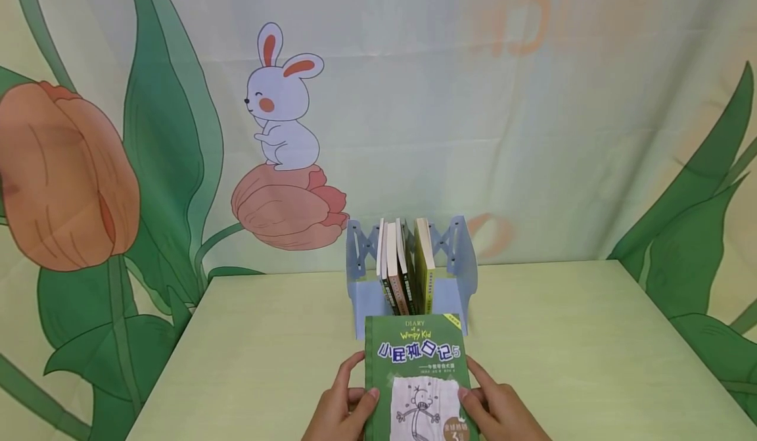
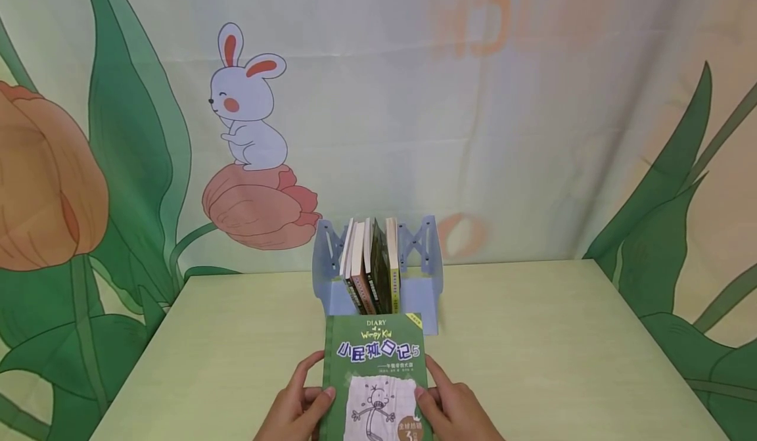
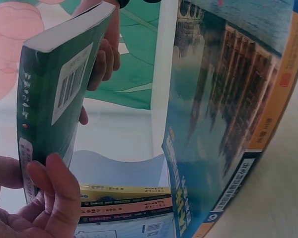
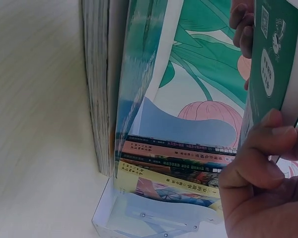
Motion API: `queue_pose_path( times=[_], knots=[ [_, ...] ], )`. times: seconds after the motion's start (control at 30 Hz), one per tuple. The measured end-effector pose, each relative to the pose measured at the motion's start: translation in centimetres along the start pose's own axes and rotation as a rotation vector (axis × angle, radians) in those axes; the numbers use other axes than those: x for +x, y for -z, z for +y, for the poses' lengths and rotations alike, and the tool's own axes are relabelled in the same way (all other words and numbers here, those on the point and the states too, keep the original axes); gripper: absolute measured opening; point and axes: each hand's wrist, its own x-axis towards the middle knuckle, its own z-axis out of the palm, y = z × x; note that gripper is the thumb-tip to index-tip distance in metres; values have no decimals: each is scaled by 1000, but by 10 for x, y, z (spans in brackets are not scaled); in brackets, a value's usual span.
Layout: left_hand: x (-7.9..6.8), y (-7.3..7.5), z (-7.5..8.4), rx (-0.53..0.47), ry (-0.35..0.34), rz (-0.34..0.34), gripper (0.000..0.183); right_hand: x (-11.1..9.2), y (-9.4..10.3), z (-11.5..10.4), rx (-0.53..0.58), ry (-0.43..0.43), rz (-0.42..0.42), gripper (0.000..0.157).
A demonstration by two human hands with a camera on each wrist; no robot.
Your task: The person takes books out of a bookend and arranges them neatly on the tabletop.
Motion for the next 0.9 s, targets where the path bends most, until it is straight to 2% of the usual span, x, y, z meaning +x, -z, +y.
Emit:
queue_pose_path(
  times=[0.2, 0.53, 0.73, 0.9],
  knots=[
    [1, 0, -7, 55, -20, -12, 65, 2, 0, 3, -14, -23, -40, 66],
    [1, 0, -15, 45, 8, -49, 66, 3, -2, 13, -15, -14, -85, 66],
    [2, -2, -24, 55, 23, -65, 66, 4, -5, 21, -86, 34, -85, 62],
    [3, -3, -30, 93, 7, -68, 65, 5, -8, 27, -94, 49, -83, 60]
  ],
)
